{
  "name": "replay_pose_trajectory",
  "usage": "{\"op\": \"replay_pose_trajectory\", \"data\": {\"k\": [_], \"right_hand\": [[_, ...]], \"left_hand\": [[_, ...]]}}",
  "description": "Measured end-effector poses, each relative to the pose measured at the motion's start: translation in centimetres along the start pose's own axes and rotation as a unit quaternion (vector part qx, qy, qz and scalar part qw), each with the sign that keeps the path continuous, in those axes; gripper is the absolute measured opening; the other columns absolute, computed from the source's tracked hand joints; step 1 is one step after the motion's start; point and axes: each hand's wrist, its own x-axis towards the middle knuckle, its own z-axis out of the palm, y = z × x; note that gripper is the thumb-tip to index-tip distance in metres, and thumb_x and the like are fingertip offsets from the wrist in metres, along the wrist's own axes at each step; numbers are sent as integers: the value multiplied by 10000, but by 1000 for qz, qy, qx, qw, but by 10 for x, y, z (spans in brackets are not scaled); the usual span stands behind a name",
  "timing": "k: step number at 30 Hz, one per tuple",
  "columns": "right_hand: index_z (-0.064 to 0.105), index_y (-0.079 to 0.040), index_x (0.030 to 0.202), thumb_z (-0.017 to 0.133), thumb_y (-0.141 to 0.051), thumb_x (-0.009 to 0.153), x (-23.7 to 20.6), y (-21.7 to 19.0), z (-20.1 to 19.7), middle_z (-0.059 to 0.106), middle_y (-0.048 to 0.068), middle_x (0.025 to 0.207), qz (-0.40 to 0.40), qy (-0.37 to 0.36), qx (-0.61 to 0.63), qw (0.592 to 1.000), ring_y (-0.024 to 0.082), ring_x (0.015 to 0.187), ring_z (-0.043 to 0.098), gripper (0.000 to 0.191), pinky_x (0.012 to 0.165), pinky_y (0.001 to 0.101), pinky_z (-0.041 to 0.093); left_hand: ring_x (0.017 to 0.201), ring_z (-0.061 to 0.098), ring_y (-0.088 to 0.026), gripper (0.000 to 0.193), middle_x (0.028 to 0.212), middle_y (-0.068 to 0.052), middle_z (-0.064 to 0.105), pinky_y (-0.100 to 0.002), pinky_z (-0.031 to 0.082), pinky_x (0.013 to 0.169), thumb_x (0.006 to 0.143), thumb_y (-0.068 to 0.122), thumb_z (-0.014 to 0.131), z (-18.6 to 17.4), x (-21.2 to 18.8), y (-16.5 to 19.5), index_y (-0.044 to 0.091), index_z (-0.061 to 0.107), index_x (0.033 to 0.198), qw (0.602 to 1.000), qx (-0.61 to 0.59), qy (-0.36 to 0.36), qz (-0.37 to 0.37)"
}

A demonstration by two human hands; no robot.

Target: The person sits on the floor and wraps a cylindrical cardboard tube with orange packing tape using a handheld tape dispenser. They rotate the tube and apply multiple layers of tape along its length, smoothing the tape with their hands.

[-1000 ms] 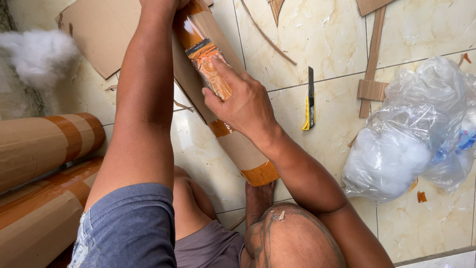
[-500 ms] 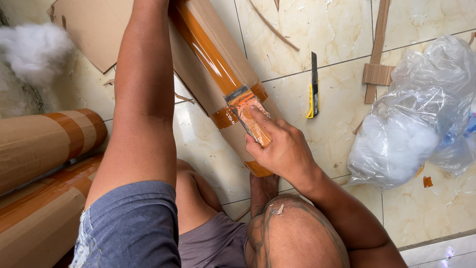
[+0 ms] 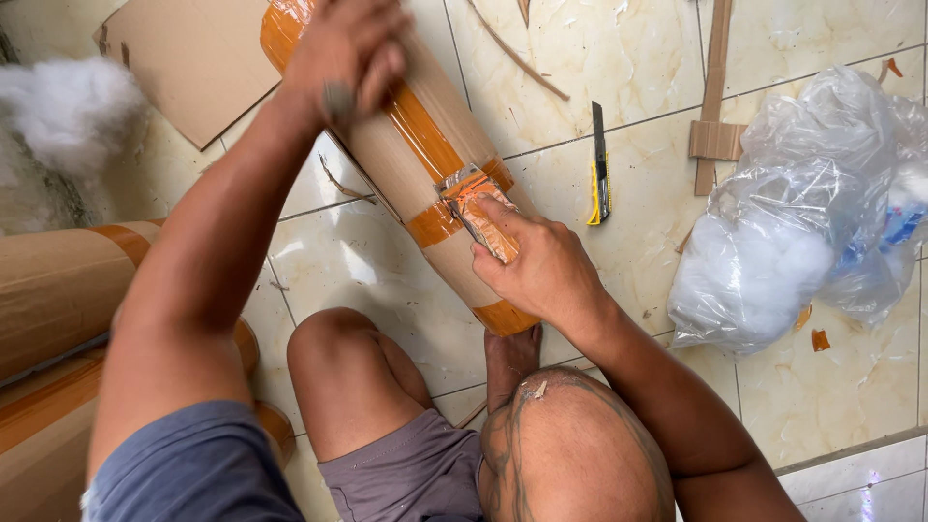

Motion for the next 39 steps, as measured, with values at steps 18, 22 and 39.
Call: {"op": "replay_pose_trajectory", "data": {"k": [18,22,39], "right_hand": [[632,-148,1395,740,-308,825,-52,33,3,704,310,948,-33,11,-19,999,467,912,699,601,835,495,566],[641,-138,1386,741,-269,833,-81,53,4,716,280,1001,-64,44,10,997,444,929,714,576,832,481,576],[635,-220,1393,800,-289,781,-170,111,6,700,218,868,4,32,-27,999,374,787,714,638,724,447,590]], "left_hand": [[1573,285,-266,1319,1682,-57,370,-519,107,1296,507,850,708,43,-69,60,168,425,1600,971,70,-176,149],[1579,302,-279,1308,1691,-76,385,-524,119,1299,548,877,672,45,-69,59,141,436,1603,970,76,-166,161],[1598,195,-337,1351,1706,-159,261,-614,28,1294,578,895,575,43,-59,96,59,324,1610,979,6,-168,117]]}}
